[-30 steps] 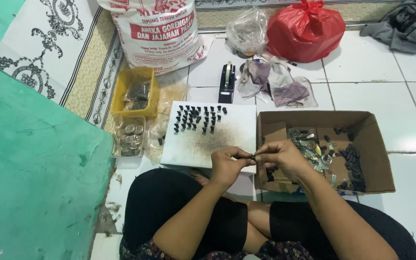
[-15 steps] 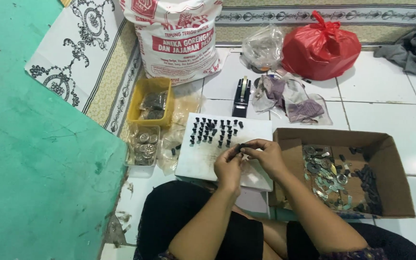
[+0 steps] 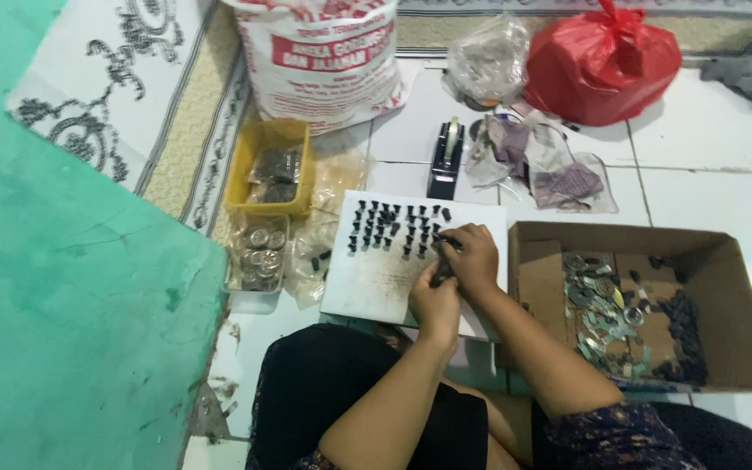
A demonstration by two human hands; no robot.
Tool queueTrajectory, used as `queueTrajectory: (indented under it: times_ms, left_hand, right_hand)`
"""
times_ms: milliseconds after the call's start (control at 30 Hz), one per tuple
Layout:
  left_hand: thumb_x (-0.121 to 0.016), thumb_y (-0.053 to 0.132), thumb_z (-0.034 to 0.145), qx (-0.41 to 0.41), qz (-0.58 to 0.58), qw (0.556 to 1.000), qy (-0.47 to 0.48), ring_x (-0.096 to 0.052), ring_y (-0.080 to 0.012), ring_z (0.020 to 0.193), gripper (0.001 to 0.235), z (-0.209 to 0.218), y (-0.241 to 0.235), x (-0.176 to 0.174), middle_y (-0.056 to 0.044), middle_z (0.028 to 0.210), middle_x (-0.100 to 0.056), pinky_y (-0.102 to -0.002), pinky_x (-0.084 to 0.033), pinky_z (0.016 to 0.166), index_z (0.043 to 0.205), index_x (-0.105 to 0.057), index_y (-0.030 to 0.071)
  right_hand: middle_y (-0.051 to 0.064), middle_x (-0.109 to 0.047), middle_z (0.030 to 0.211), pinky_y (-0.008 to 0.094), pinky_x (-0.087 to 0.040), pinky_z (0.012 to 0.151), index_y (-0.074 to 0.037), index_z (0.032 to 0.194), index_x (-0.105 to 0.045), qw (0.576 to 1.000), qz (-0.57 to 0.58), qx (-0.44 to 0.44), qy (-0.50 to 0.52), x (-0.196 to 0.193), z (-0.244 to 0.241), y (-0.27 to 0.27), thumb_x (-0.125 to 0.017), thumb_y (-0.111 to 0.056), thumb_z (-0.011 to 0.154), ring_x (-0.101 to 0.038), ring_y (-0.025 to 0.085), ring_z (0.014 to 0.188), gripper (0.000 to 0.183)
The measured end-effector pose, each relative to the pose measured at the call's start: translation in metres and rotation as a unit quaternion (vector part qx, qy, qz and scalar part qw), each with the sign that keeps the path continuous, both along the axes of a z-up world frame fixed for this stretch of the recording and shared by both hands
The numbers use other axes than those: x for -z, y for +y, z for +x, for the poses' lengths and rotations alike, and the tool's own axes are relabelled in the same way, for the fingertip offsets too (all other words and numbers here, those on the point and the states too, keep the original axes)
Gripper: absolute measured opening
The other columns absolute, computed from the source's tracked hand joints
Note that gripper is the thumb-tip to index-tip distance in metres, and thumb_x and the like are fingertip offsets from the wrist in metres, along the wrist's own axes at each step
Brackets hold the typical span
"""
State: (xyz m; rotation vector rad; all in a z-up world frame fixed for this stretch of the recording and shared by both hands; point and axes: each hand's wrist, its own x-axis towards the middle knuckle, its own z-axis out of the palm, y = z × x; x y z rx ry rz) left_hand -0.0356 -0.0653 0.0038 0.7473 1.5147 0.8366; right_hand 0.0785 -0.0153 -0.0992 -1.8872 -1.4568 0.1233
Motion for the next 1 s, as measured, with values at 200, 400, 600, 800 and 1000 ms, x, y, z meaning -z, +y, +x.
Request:
queueTrajectory:
  times_ms: [200,400,600,800,1000]
  left_hand:
    - [-0.069,0.003,0.082,0.019,0.027,0.999,0.008,-0.069,-0.0329,0.111,0.051,-0.003,0.005,0.005,-0.021,0.119,-0.070,-0.037,-0.055,0.088,0.133,-0.069,0.005]
    - [-0.075,0.009,0.083,0.151,0.148,0.971,0.112,-0.071,-0.0288,0.088,0.037,0.034,-0.004,0.014,-0.012,0.104,-0.075,-0.035,-0.055,0.075,0.120,-0.075,0.011]
    - [-0.068,0.015,0.090,0.376,0.194,0.900,0.106,-0.070,-0.0319,0.106,0.031,0.117,-0.019,-0.005,-0.010,0.114,-0.070,-0.040,-0.057,0.091,0.120,-0.074,0.015]
    - [-0.072,0.022,0.087,0.492,0.253,0.811,0.190,-0.068,-0.0289,0.110,0.027,0.197,-0.025,0.088,-0.005,0.108,-0.072,-0.041,-0.054,0.094,0.114,-0.076,0.022]
    - [-0.064,0.016,0.089,0.524,0.279,0.787,0.169,-0.068,-0.0384,0.109,0.028,0.244,-0.039,0.102,-0.016,0.108,-0.070,-0.047,-0.057,0.090,0.114,-0.075,0.011]
  right_hand:
    - [0.008,-0.072,0.089,0.037,-0.055,0.084,-0.017,0.100,-0.080,0.998,0.001,0.001,0.056,0.008,0.005,-0.002,-0.080,-0.013,0.081,-0.066,0.028,0.091,0.019]
    - [0.011,-0.075,0.092,0.037,-0.058,0.082,-0.014,0.100,-0.082,0.997,-0.042,0.014,0.064,-0.016,0.048,-0.058,-0.082,-0.008,0.080,-0.071,0.030,0.094,0.020]
    - [0.023,-0.077,0.107,0.049,-0.056,0.094,-0.005,0.110,-0.081,0.967,-0.222,0.090,0.087,-0.106,0.154,-0.124,-0.079,-0.005,0.083,-0.070,0.045,0.110,0.027]
    - [0.012,-0.081,0.101,0.042,-0.059,0.087,-0.020,0.111,-0.083,0.921,-0.267,0.283,0.000,-0.022,0.297,-0.208,-0.080,-0.019,0.084,-0.075,0.033,0.102,0.027]
    - [0.020,-0.079,0.106,0.048,-0.058,0.093,-0.009,0.116,-0.081,0.910,-0.280,0.302,0.054,0.004,0.319,-0.196,-0.075,-0.012,0.086,-0.073,0.038,0.105,0.031]
